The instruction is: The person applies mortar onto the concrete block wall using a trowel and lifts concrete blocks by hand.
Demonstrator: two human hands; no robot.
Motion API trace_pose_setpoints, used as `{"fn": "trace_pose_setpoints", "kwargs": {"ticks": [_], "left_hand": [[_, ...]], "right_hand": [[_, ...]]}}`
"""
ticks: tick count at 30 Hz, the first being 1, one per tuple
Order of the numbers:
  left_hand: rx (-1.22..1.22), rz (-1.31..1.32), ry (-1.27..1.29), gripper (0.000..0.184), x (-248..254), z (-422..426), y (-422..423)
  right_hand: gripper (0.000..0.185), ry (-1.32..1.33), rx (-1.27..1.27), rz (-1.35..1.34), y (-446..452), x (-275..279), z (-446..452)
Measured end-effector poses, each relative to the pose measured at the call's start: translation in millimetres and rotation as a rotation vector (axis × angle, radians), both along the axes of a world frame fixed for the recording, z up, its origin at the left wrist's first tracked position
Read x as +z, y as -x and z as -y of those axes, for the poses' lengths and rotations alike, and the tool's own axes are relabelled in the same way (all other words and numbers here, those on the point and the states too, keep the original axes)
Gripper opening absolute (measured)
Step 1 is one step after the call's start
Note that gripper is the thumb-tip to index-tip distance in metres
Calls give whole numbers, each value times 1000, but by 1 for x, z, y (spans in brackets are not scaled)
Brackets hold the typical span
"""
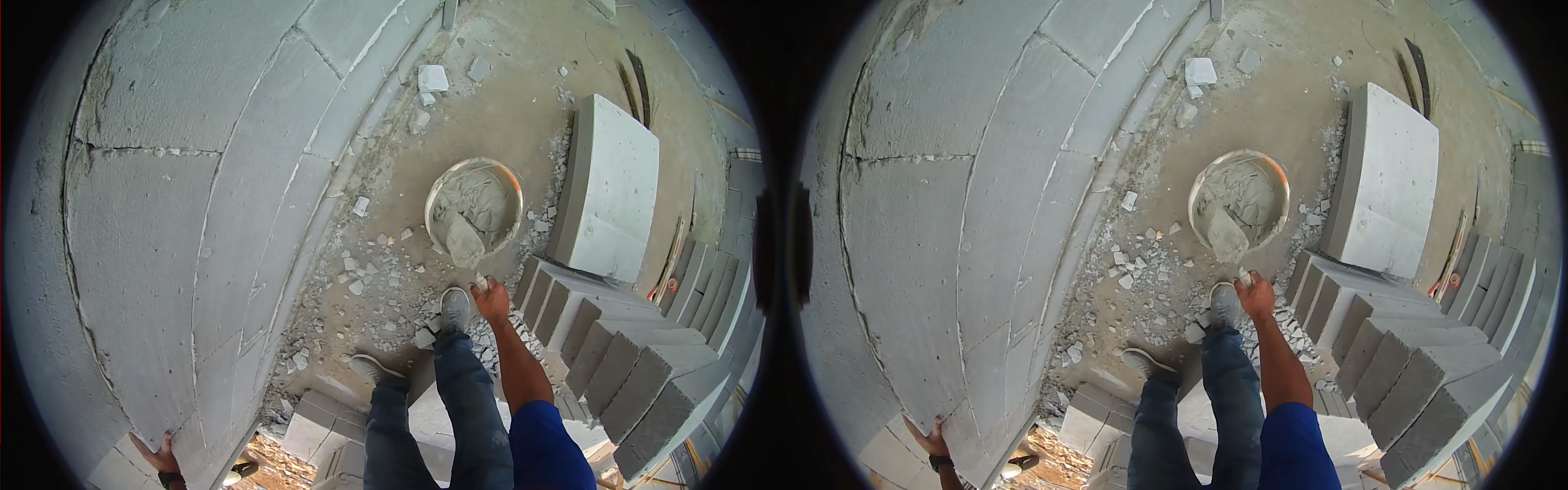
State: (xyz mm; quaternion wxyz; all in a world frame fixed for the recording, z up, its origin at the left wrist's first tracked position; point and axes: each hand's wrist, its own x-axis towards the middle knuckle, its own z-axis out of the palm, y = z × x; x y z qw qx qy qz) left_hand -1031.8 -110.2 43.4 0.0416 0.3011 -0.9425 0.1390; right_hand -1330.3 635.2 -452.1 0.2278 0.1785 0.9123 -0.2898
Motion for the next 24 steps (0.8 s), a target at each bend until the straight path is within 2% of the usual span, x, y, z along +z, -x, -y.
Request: {"fn": "trace_pose_setpoints", "kwargs": {"ticks": [3, 5, 9, 12, 15, 17, 19, 22, 24], "left_hand": [[-36, -35, -10, 118, -9, -8, 10], [27, -84, -89, 126, -1, -49, 43], [3, -101, -28, 132, 3, -59, 55], [-4, -103, 14, 133, 15, -69, 62], [15, -95, -126, 133, 39, -75, 61], [-87, -121, -245, 133, 54, -52, 32], [-236, -154, -392, 132, 59, -21, 3], [-255, -92, -340, 129, 68, 21, -53], [-250, -138, -352, 125, 65, 45, -84]], "right_hand": [[43, 34, 17, -101, -7, 30, 12], [41, 113, 44, -45, -22, 82, 23], [34, 271, 167, -236, -61, 196, 68], [30, 452, 282, -456, -111, 278, 130], [30, 624, 441, -494, -158, 349, 208], [30, 729, 511, -485, -186, 391, 260], [32, 694, 677, -628, -202, 434, 321], [35, 689, 760, -730, -212, 474, 409], [39, 558, 709, -880, -214, 475, 464]]}}
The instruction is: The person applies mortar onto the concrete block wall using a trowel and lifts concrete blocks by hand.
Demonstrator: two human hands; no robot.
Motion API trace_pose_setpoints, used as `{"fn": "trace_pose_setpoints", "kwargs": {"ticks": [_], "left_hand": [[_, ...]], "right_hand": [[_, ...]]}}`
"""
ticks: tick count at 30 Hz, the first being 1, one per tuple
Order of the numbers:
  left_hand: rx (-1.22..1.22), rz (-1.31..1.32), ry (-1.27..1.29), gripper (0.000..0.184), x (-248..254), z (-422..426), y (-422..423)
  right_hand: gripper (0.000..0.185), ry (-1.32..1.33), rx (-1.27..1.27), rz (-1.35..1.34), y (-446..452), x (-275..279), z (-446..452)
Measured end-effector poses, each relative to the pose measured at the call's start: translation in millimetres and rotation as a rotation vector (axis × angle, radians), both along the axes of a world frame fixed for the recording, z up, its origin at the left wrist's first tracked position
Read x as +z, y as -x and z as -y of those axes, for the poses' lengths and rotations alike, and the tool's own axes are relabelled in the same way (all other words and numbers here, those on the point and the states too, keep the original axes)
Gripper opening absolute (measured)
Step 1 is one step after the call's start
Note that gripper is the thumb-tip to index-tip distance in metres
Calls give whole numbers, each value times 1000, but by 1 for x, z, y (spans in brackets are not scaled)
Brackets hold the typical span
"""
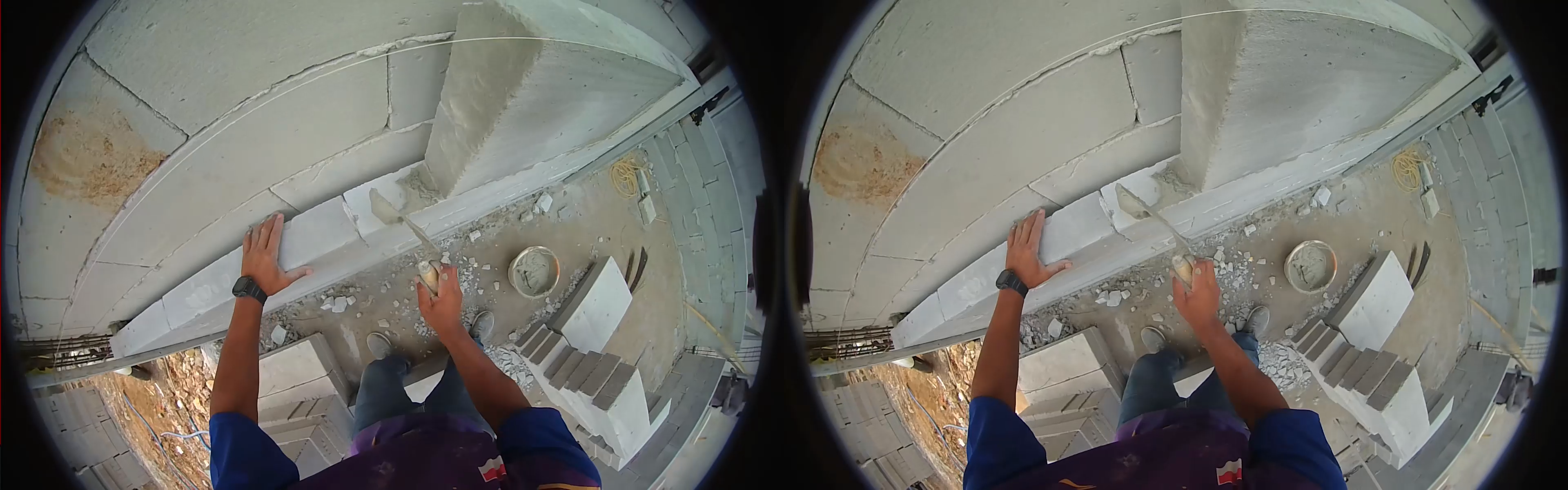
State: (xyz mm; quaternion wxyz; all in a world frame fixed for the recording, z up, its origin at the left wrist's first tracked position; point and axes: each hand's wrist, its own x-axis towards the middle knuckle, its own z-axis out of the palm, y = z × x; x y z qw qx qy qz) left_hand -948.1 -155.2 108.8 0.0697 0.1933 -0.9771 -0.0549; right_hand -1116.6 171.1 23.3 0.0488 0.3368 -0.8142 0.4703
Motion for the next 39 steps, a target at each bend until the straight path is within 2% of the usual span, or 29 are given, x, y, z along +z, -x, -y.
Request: {"fn": "trace_pose_setpoints", "kwargs": {"ticks": [3, 5, 7, 9, 11, 14, 16, 18, 20, 23, 26, 29, 32, 33, 36, 39], "left_hand": [[58, -39, -47, 120, -9, 13, -20], [61, -59, -68, 116, -5, 11, -18], [79, -69, -85, 112, -10, 13, -22], [66, -90, -100, 110, -8, 15, -24], [50, -126, -115, 109, -8, 18, -24], [85, -107, -111, 110, -8, 17, -25], [84, -116, -124, 109, -8, 16, -28], [73, -143, -124, 108, -8, 17, -24], [63, -159, -121, 106, -10, 18, -28], [90, -140, -127, 108, -7, 17, -29], [85, -138, -143, 108, -9, 19, -29], [79, -165, -129, 108, -9, 19, -29], [89, -153, -151, 108, -5, 19, -29], [82, -166, -142, 107, -6, 18, -29], [69, -193, -121, 104, -8, 21, -29], [62, -184, -125, 105, -5, 20, -25]], "right_hand": [[44, -232, -190, 78, -7, -41, 56], [47, -267, -212, 188, -32, -105, 59], [49, -322, -250, 281, -56, -124, 47], [49, -356, -253, 232, -87, -145, -1], [49, -609, -206, 510, -114, -88, -44], [49, -355, -81, 429, -126, -17, -71], [47, -477, 38, 351, -107, 66, -50], [45, -530, 82, 263, -75, 111, -28], [44, -527, 66, 192, -56, 128, -12], [44, -664, 90, 292, -42, 151, 5], [38, -678, 79, 88, -36, 153, 13], [40, -703, 113, 115, -40, 172, 37], [39, -802, 186, 299, -46, 160, 61], [36, -748, 213, 327, -55, 166, 62], [35, -652, 238, 211, -58, 182, 52], [38, -779, 224, 381, -64, 179, 58]]}}
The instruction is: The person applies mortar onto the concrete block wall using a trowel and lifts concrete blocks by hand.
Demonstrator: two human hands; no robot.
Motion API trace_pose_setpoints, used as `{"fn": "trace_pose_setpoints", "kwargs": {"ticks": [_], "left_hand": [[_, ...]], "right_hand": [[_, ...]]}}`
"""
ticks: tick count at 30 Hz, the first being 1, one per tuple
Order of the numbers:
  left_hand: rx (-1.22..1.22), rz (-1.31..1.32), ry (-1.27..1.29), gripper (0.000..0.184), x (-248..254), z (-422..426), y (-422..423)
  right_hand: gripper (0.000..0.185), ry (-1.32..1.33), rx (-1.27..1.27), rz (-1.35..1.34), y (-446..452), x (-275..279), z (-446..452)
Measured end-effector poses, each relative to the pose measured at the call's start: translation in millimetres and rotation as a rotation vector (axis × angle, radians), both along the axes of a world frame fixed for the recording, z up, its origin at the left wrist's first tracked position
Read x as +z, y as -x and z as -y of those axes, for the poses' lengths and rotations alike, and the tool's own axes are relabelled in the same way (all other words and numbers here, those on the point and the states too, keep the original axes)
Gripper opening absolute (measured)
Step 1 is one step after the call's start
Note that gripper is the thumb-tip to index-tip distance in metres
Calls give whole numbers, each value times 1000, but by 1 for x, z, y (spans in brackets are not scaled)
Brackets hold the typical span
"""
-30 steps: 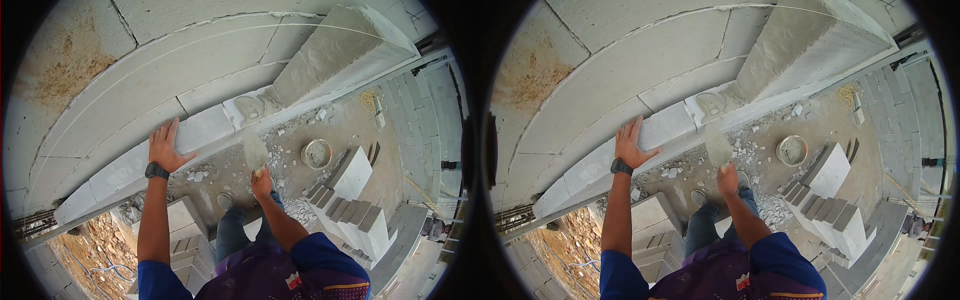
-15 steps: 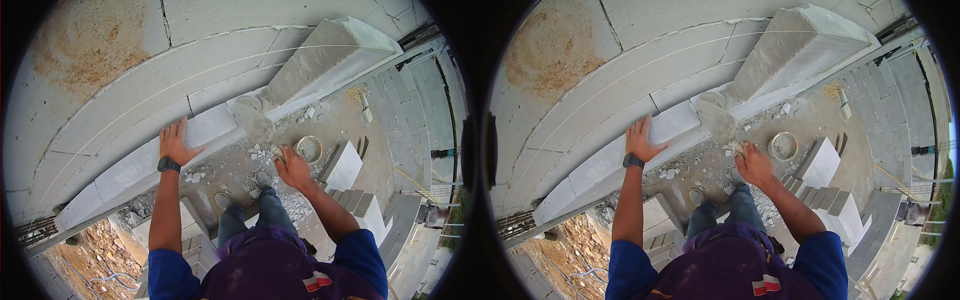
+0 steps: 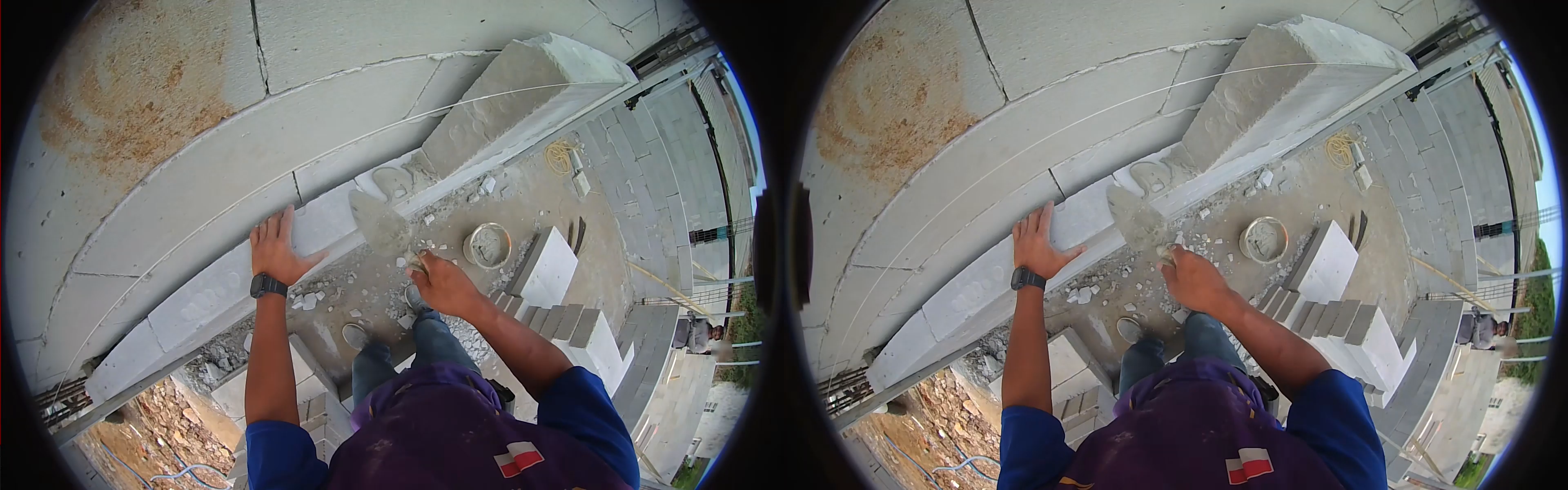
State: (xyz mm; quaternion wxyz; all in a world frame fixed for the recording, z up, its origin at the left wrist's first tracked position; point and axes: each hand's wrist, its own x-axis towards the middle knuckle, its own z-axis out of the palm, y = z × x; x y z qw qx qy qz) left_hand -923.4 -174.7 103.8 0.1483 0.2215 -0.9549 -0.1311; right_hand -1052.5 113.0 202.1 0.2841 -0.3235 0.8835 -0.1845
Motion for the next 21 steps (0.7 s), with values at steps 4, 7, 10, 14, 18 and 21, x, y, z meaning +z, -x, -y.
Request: {"fn": "trace_pose_setpoints", "kwargs": {"ticks": [4, 7, 10, 14, 18, 21], "left_hand": [[23, 38, -33, 107, -1, 0, -5], [31, 62, -54, 108, 2, -1, -6], [29, 57, -58, 109, 2, 1, -3], [55, 101, -94, 110, 6, 0, -4], [40, 23, -42, 110, 3, 1, -3], [38, 32, -42, 110, 2, 1, -4]], "right_hand": [[40, 67, -31, -78, 3, 17, 7], [38, 55, -111, 135, 14, 19, 9], [38, 101, -326, 579, 2, 24, 20], [42, 125, -263, 564, 3, 6, 32], [45, 130, -291, 653, -1, 8, 34], [45, 133, -295, 669, -9, 4, 32]]}}
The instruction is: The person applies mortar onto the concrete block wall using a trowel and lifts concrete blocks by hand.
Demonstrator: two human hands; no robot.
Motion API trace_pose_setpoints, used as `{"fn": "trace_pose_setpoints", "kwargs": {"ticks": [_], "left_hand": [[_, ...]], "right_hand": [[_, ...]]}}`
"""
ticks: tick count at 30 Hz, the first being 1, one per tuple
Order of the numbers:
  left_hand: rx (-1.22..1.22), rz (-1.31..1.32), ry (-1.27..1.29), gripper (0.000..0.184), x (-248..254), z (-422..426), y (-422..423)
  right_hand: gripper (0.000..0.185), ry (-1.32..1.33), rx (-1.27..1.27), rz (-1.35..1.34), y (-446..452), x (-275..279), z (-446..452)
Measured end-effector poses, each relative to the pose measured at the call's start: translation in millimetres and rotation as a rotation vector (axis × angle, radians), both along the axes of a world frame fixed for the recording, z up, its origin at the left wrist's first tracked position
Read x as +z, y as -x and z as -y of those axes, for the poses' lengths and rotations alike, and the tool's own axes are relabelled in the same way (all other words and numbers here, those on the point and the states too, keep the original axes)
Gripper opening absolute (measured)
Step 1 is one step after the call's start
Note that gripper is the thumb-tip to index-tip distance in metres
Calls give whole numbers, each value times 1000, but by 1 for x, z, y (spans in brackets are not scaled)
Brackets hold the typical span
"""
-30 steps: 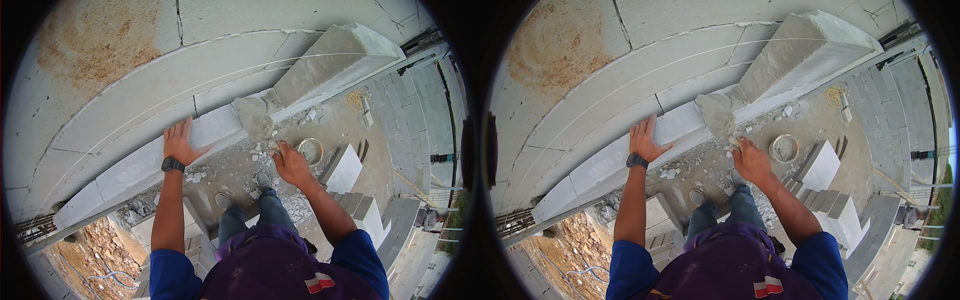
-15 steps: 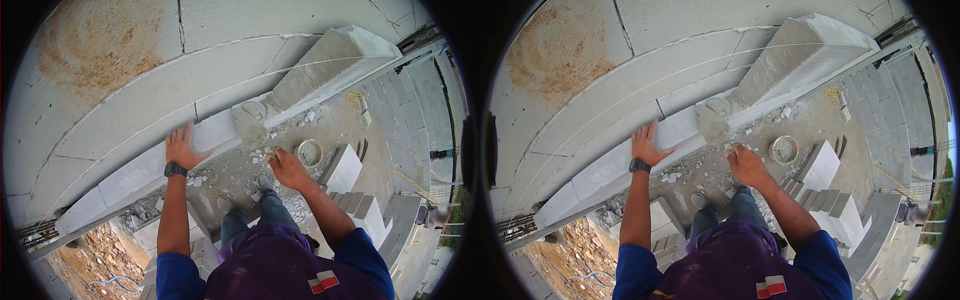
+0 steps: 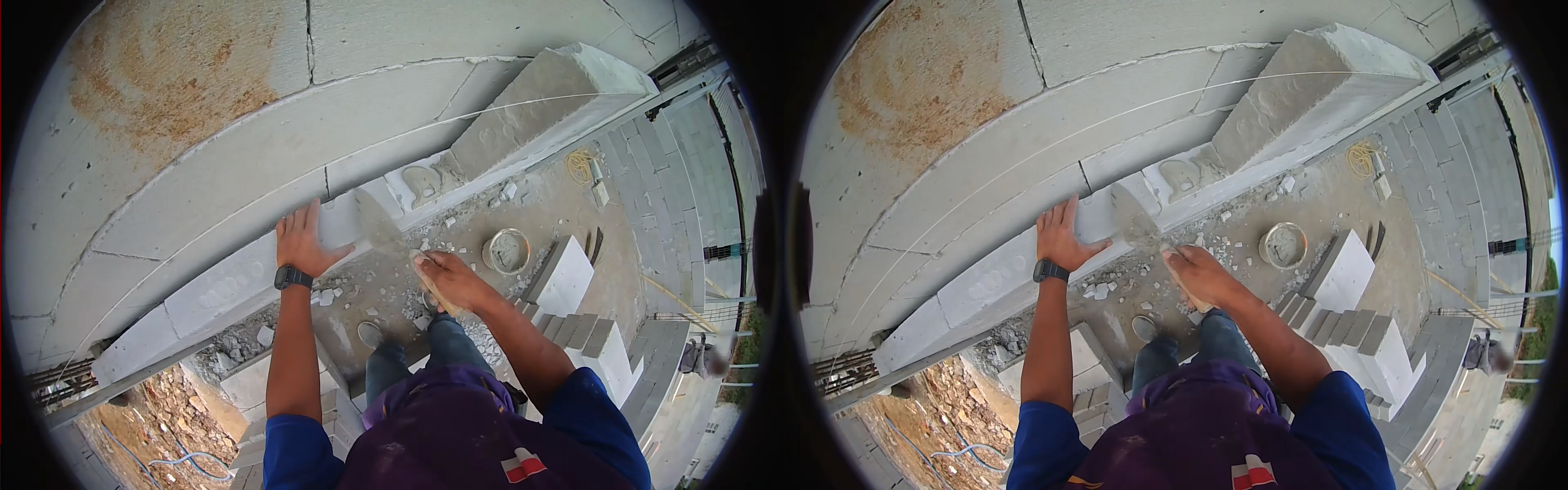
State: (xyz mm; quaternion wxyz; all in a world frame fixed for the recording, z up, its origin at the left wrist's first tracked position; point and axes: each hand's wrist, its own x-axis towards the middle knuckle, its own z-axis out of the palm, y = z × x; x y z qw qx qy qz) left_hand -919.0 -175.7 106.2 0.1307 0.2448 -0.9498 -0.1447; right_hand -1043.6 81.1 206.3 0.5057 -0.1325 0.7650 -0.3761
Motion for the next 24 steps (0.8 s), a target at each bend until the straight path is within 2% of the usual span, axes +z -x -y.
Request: {"fn": "trace_pose_setpoints", "kwargs": {"ticks": [2, 5, 8, 11, 14, 15, 18, 19, 23, 24], "left_hand": [[3, -10, 6, 110, -2, -1, -1], [-5, -4, -11, 110, -5, 1, -1], [6, -22, 51, 109, -4, -1, -1], [5, 34, -34, 110, -1, -1, 1], [8, 52, -23, 109, 0, -1, 1], [4, 53, -34, 109, 3, 1, 4], [7, 55, -40, 109, 0, -2, 0], [7, 40, -10, 109, -2, -3, -1], [-14, -14, -5, 107, -4, -1, 1], [-10, 13, -15, 108, -5, -3, -1]], "right_hand": [[45, -50, -76, -68, 8, 1, -2], [44, -26, -34, 64, 2, 6, -5], [42, -17, -66, -44, 4, -4, -18], [42, -26, 3, 26, 1, 23, -14], [43, 7, -172, -66, 23, -12, -23], [44, -19, -184, 25, 21, 0, -20], [44, -13, -16, 85, 8, 18, -13], [45, -33, -81, 10, 9, 7, -13], [43, -46, 101, -104, 12, 14, -20], [42, 24, 161, -359, 11, 10, -24]]}}
